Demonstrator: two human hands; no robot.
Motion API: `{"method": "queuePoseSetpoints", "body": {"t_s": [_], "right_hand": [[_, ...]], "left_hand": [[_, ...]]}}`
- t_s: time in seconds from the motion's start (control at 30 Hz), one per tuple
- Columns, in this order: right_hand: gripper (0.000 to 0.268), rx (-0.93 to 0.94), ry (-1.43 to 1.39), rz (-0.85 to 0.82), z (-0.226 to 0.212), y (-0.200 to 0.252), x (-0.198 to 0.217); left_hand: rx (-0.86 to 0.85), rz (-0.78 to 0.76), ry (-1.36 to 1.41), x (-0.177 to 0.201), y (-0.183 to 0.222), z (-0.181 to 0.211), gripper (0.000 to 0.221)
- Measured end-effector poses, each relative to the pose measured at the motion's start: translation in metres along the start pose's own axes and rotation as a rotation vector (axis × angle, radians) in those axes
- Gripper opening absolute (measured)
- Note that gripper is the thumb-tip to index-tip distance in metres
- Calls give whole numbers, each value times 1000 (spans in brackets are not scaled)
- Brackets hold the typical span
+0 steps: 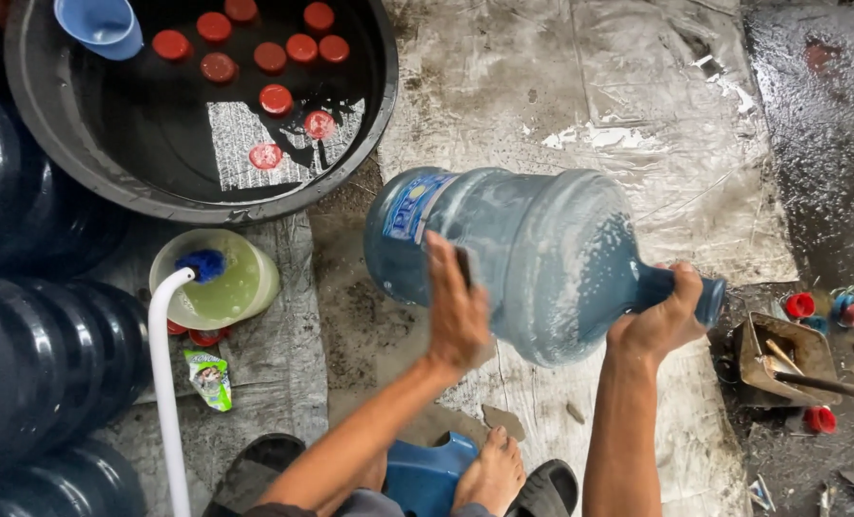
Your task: The person scrubs the exterior of a large plastic water jug using a sponge, then rinses the interior by pouring water from a small blue cup.
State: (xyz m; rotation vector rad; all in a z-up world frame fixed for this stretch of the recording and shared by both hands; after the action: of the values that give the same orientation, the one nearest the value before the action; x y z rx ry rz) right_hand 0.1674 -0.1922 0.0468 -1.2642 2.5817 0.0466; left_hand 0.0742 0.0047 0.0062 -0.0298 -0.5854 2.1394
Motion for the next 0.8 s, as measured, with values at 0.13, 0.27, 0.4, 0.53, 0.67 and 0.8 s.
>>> {"method": "queuePoseSetpoints", "body": {"t_s": [0.13, 0.27, 0.4, 0.53, 0.67, 0.8], "right_hand": [[13, -105, -117, 50, 7, -5, -8], [15, -82, -80, -16, 11, 7, -7], [22, -68, -154, -155, 19, -3, -9], [27, -62, -100, -153, 11, 10, -11], [33, -85, -152, -235, 21, 4, 5], [35, -125, -206, -303, 25, 10, 7]], "left_hand": [[-18, -80, 103, -5, 8, -20, 64], [281, -72, -14, 17, -14, -24, 65], [42, -94, 58, 9, -24, -42, 59], [402, -303, -150, 33, -43, -29, 63], [445, -396, -15, 33, -41, -28, 64], [393, -451, -101, 22, -38, -68, 61]]}}
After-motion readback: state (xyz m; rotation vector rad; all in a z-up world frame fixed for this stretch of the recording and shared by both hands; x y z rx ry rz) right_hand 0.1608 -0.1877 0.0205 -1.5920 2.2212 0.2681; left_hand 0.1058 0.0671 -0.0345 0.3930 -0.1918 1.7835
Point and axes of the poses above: each hand's wrist, its own y-axis away from the middle knuckle, its own x-axis out of the back of the hand, z = x × y, the point moved 3 cm from there along -y, towards the middle knuckle
